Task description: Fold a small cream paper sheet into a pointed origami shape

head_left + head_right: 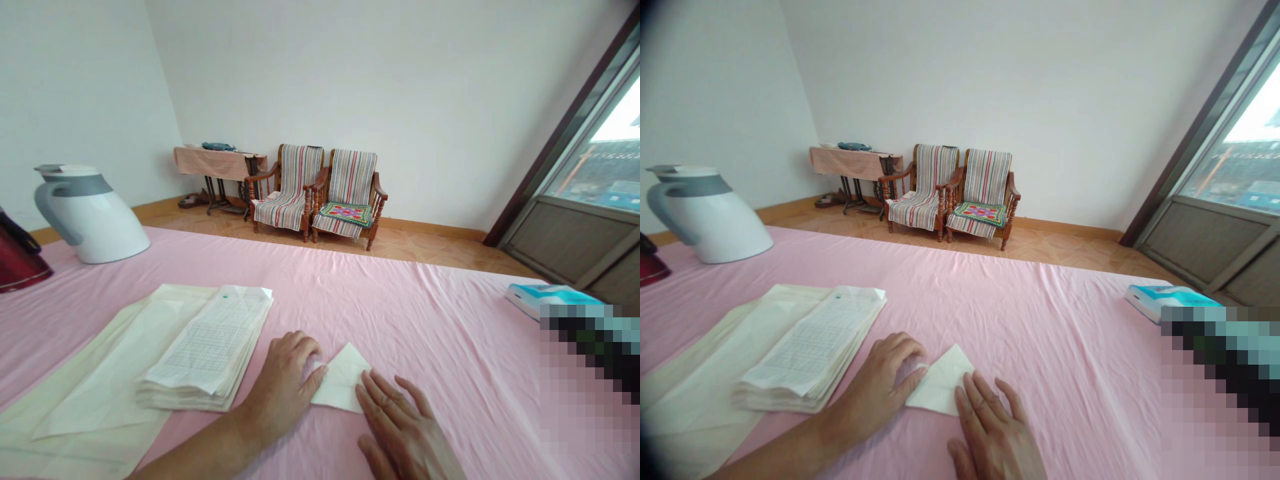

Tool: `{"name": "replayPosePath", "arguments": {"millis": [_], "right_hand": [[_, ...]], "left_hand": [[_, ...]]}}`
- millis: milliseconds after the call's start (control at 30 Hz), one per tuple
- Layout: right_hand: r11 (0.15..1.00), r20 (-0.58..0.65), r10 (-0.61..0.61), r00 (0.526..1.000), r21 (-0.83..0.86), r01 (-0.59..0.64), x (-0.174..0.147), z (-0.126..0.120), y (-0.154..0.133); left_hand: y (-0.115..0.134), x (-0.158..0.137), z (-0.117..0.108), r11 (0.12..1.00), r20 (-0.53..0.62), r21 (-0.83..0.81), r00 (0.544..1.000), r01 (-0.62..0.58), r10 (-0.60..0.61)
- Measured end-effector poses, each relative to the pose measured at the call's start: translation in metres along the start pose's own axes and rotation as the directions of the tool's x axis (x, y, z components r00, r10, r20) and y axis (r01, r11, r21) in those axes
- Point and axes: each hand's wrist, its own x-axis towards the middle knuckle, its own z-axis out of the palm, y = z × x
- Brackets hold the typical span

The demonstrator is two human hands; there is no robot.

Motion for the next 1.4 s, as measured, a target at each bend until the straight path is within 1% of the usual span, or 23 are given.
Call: {"name": "replayPosePath", "arguments": {"millis": [67, 233, 367, 500, 733, 867, 1067, 1267, 1400], "right_hand": [[1.000, -0.003, -0.010, 1.000, 0.008, 0.010, 0.001, 0.000, 0.001], [1.000, 0.004, -0.026, 1.000, 0.010, 0.026, 0.001, -0.001, 0.000], [1.000, 0.015, -0.020, 1.000, 0.007, 0.020, 0.001, 0.000, -0.001], [0.999, 0.023, -0.001, 1.000, 0.033, 0.000, 0.001, -0.001, -0.001], [0.998, 0.071, -0.031, 0.997, -0.045, 0.034, 0.006, -0.006, -0.003], [0.996, 0.081, -0.053, 0.995, -0.062, 0.058, 0.008, -0.008, -0.002], [0.999, 0.068, -0.030, 0.997, -0.040, 0.033, 0.006, -0.007, -0.003], [1.000, 0.050, 0.004, 0.999, 0.027, -0.005, 0.004, -0.004, -0.003], [1.000, 0.038, 0.010, 0.999, 0.024, -0.011, 0.004, -0.004, -0.002]], "left_hand": [[-0.002, 0.001, 0.000, 0.999, -0.006, 0.009, 0.999, 0.043, -0.043], [0.001, 0.004, -0.001, 1.000, 0.053, 0.014, 0.998, 0.027, -0.028], [0.003, 0.006, -0.002, 0.998, 0.082, 0.014, 0.995, 0.059, -0.060], [0.002, 0.008, -0.001, 0.996, 0.068, 0.005, 0.994, 0.086, -0.086], [0.001, 0.008, 0.000, 0.994, 0.045, -0.005, 0.993, 0.106, -0.105], [0.002, 0.005, 0.000, 0.997, 0.035, -0.031, 0.997, 0.073, -0.072], [0.004, 0.002, -0.001, 0.998, 0.049, -0.042, 0.998, 0.036, -0.034], [0.004, -0.003, -0.001, 0.994, 0.058, 0.037, 0.994, -0.098, 0.096], [0.003, -0.006, 0.000, 0.982, 0.065, 0.064, 0.982, -0.180, 0.176]]}}
